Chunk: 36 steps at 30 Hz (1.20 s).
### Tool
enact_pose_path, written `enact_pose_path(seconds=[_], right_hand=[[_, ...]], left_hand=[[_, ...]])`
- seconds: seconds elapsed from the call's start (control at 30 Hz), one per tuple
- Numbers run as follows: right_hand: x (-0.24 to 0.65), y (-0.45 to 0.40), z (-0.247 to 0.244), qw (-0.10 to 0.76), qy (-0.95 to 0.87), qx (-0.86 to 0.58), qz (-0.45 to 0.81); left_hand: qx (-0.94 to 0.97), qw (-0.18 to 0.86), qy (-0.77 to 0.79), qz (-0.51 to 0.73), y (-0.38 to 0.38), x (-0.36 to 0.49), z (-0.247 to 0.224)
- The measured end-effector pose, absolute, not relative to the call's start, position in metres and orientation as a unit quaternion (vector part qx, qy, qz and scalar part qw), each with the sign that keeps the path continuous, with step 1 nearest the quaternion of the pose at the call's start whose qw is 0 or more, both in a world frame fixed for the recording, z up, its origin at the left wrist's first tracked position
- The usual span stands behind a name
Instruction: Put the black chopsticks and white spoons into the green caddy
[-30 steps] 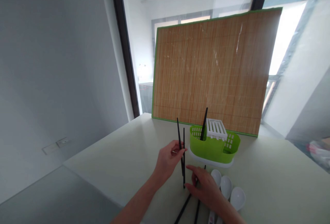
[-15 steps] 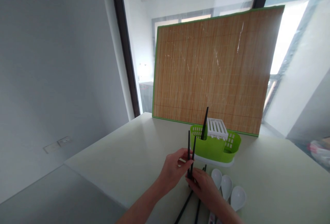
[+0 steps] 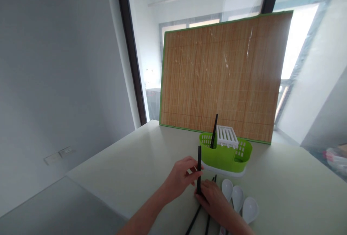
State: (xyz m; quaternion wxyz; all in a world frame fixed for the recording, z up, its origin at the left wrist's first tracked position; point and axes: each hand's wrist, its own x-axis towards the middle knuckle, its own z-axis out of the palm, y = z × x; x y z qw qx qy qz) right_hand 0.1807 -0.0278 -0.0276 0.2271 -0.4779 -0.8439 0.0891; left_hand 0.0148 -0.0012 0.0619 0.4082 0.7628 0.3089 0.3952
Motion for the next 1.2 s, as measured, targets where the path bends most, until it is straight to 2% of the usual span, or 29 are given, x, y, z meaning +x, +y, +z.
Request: enact_pose_path(seconds=[0.17,0.37,0.47,0.6,0.7,0.9,1.2], right_hand=[[0.182,-0.027,-0.028,0.241,-0.836,-0.481,0.106],[0.184,-0.027,-0.027,0.256,-0.832,-0.476,0.127],[0.184,-0.027,-0.027,0.248,-0.835,-0.477,0.12],[0.183,-0.026,-0.031,0.246,-0.837,-0.477,0.107],[0.182,-0.025,-0.034,0.237,-0.839,-0.48,0.098],[0.181,-0.02,-0.036,0.212,-0.845,-0.484,0.086],[0.179,-0.025,-0.031,0.219,-0.842,-0.487,0.082]], left_hand=[[0.759,0.392,0.314,0.415,0.002,0.006,0.079],[0.692,0.289,0.321,0.578,0.03,0.0,0.156],[0.708,0.231,0.316,0.587,0.064,0.018,0.175],[0.794,0.163,0.392,0.436,0.115,0.059,0.159],[0.811,0.151,0.424,0.374,0.145,0.086,0.134],[0.823,0.141,0.443,0.328,0.172,0.112,0.104],[0.825,0.132,0.432,0.341,0.167,0.12,0.097]])
